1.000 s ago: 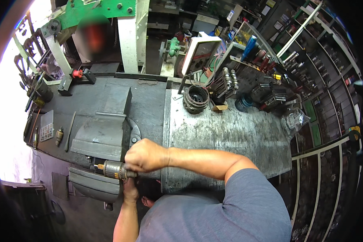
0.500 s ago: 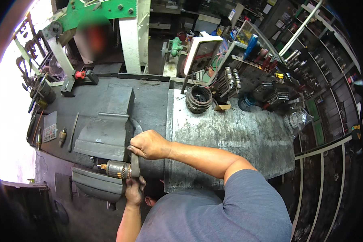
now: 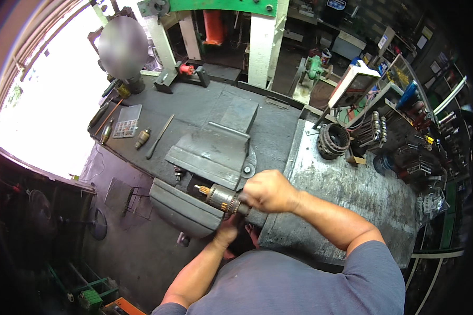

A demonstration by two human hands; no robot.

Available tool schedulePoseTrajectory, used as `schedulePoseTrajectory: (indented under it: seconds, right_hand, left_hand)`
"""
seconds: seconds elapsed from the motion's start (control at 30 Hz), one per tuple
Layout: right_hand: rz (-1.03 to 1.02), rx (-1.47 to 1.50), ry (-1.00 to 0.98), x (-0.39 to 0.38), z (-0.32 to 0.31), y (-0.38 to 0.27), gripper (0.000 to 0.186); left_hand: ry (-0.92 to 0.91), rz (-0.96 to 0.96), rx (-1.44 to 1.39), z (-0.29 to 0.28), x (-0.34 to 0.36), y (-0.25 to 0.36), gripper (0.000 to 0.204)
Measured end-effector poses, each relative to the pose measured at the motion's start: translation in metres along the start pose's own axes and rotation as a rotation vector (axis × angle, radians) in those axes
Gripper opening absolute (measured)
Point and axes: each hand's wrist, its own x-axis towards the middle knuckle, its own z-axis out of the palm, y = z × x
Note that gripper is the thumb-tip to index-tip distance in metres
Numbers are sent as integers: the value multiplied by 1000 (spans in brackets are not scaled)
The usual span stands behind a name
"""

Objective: The person uses a bench vise and a rotary tool to grind and deburr a cylindrical metal part. They then use a screwdriver to adjust a small component on the workbench. The person moves between the vise and a shelf to retrieve and place parts.

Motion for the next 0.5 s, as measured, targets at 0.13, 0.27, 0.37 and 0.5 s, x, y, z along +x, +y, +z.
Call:
schedulePoseTrajectory:
  seconds: [0.13,0.27,0.37,0.5]
  right_hand:
    - [415,-116,116,3,-3,-3,33]
    - [38,-57,3,4,-3,-19,32]
    - [222,-97,96,5,-6,-16,32]
    - [515,-32,284,-17,-16,9,32]
  left_hand:
    - [-42,-457,-1005,2,-6,17,36]
    - [203,-460,-604,7,-1,22,37]
    - [83,-684,-691,3,6,37,38]
    - [-107,-508,-1137,-17,8,85,43]
